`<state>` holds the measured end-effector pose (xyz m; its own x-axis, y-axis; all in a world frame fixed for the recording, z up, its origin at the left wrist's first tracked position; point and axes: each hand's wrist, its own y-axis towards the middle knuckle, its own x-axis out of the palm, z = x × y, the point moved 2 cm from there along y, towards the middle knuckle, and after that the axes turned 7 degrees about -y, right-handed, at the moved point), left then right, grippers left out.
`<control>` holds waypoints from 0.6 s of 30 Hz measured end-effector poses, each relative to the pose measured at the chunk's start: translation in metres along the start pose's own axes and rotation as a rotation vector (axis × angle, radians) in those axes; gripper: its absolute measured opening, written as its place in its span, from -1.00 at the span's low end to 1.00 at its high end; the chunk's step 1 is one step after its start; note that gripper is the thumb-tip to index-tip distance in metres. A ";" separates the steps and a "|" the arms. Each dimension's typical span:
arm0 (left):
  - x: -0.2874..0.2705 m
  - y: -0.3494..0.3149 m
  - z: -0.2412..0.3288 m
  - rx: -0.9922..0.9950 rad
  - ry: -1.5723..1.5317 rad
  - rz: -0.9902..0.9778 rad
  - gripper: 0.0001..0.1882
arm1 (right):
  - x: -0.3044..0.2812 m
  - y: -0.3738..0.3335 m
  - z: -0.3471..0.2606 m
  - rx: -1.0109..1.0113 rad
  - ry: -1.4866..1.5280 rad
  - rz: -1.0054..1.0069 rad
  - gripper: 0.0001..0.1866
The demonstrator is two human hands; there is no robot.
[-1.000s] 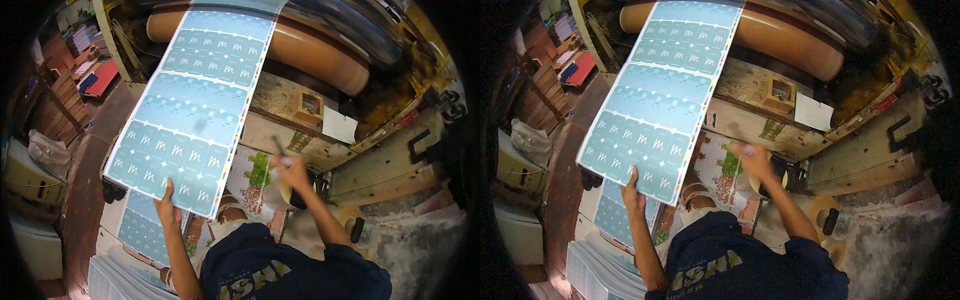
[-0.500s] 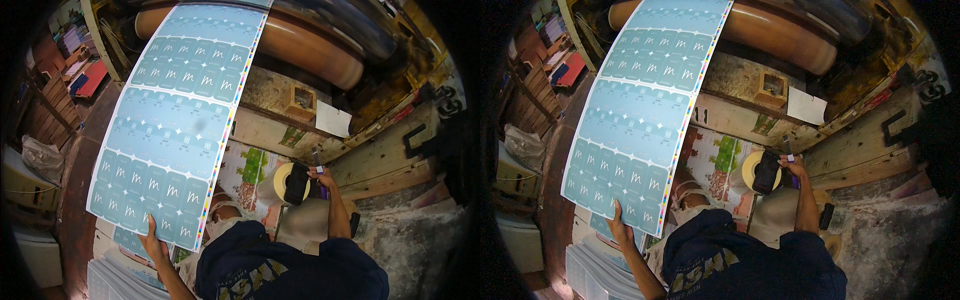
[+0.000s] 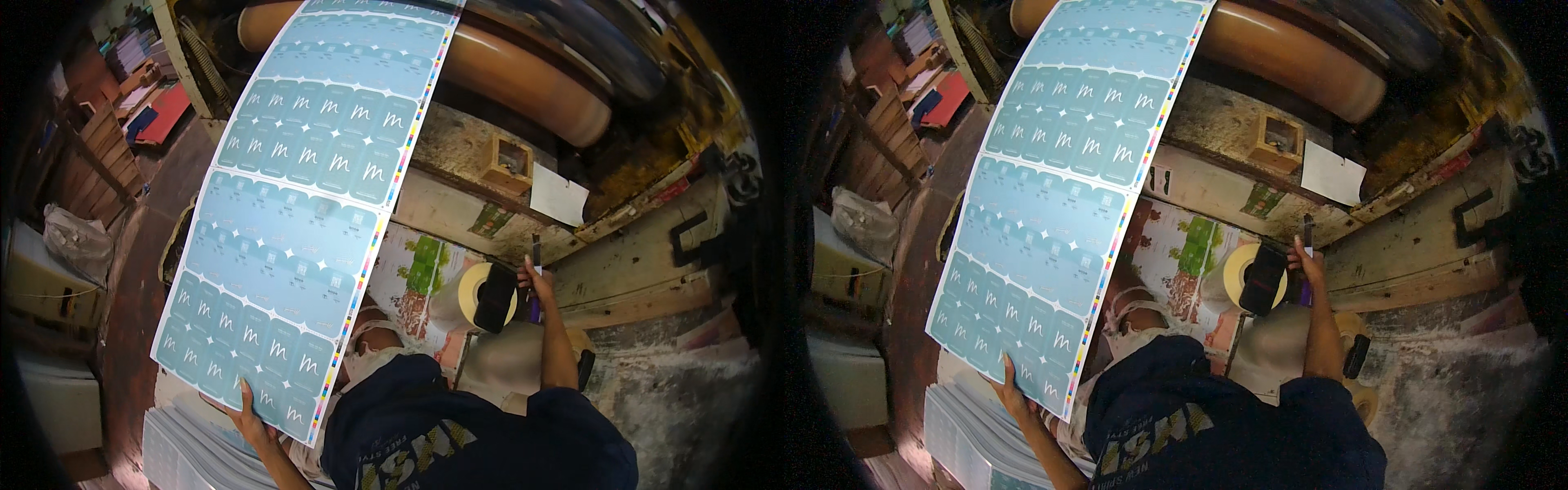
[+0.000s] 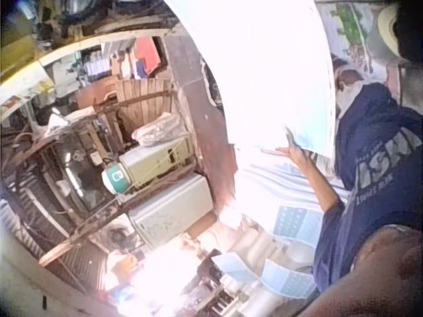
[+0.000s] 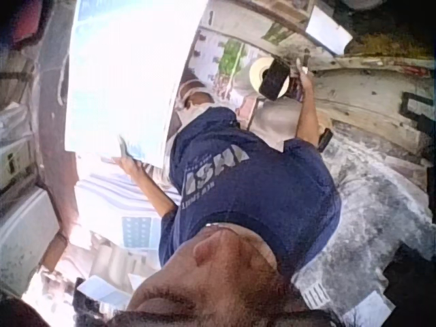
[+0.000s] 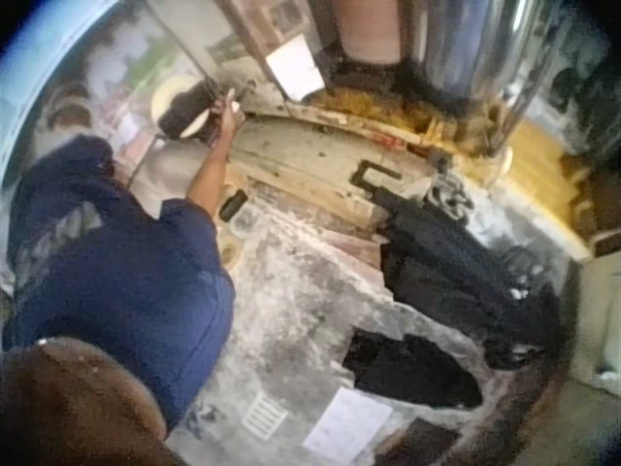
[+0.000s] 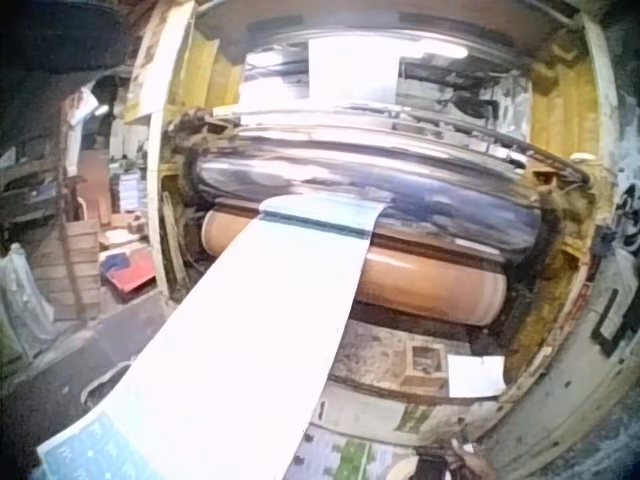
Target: The person cuts a printed sheet of paper using a utility knife along a guide on a printing press and then uses a blue pen to mark the edge of the next sheet.
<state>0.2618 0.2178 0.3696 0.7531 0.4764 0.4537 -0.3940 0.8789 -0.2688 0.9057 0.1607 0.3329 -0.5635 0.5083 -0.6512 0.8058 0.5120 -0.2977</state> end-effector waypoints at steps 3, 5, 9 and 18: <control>-0.015 -0.007 -0.016 -0.022 -0.043 0.043 -0.33 | -0.022 0.020 0.006 0.030 0.090 0.005 -0.28; -0.020 -0.015 -0.024 -0.070 -0.002 0.110 -0.32 | -0.037 0.038 0.018 -0.037 0.133 0.028 -0.32; -0.042 -0.035 -0.033 -0.109 0.038 0.158 -0.31 | -0.049 0.042 0.012 -0.242 0.118 0.273 -0.43; -0.105 -0.024 -0.029 -0.010 0.137 0.198 -0.38 | 0.021 0.026 -0.195 -0.548 0.420 0.211 -0.60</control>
<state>0.2072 0.1460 0.3032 0.7264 0.6311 0.2723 -0.5362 0.7681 -0.3500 0.8793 0.3196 0.4474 -0.5173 0.8016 -0.2996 0.7601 0.5913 0.2695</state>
